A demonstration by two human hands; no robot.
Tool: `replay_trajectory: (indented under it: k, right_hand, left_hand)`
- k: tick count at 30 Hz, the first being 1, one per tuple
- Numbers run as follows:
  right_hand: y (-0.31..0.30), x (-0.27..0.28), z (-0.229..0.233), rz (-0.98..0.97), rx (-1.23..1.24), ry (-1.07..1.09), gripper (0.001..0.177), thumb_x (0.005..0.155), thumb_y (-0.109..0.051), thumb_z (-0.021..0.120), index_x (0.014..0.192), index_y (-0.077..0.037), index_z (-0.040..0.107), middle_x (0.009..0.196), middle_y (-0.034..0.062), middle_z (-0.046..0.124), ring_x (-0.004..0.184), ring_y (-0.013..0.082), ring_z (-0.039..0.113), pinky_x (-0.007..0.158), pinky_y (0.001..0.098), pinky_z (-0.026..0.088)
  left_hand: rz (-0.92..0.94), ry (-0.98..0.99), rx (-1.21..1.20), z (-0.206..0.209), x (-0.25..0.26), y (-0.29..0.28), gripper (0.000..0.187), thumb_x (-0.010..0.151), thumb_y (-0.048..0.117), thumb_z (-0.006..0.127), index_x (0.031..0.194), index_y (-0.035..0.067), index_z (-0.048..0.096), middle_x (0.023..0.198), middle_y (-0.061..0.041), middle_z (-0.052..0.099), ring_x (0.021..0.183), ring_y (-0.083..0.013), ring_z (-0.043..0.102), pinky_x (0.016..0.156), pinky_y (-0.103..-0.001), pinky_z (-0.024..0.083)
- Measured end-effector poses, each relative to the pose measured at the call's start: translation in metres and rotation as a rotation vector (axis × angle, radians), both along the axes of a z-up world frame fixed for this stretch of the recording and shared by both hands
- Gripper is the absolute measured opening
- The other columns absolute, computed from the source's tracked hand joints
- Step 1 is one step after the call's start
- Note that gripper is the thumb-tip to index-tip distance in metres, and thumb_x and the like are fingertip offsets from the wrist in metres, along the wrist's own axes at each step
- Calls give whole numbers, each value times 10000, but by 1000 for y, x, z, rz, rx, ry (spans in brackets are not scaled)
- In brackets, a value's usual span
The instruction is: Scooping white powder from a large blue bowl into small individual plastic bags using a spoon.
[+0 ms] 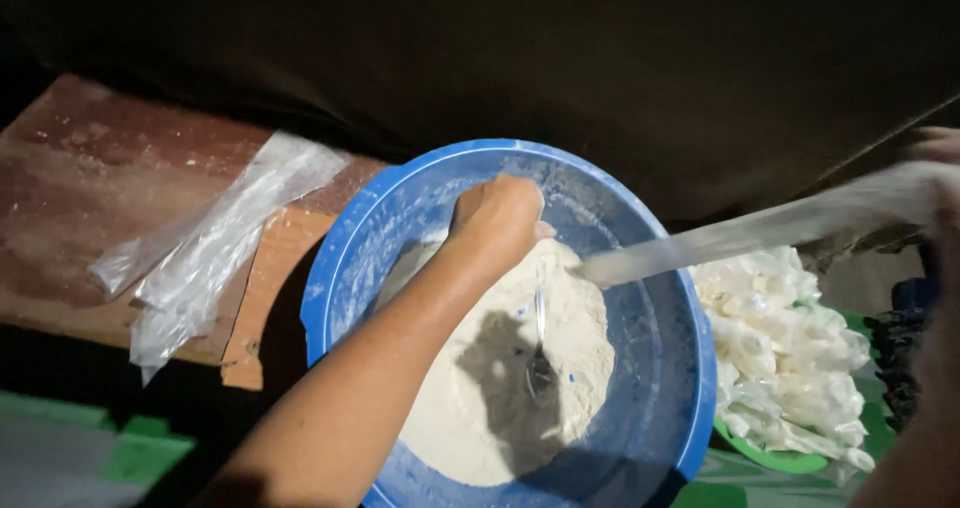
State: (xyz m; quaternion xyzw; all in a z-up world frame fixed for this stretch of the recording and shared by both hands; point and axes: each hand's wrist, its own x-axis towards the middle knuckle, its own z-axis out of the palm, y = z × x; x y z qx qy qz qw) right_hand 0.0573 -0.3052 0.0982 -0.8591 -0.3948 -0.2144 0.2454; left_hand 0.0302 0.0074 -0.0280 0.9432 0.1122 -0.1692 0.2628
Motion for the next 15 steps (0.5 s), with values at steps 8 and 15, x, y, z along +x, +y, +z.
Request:
replay_trajectory:
  k: [8,15]
  right_hand:
    - [78,-61,-9,113,71,272,129,972,113,679,1084,52,655,1209,185,650,1241,291,641,1019,361,535]
    - [75,-51,-2,-78,-128,514,251,842,-7,726,1091,-40,741,1239,94,703,1180,189,679,1074,320,565]
  left_hand:
    - [-95,-94,68,-33,-2,-4,405,897,-138,506,1099,108,757,1289,-124,608,1013,-347,691,795,-473,597]
    - [-84,27,69,-18,-3,-6,351,855,-121,517,855,160,728,810,-59,653,773,-302,670,686,-391,560]
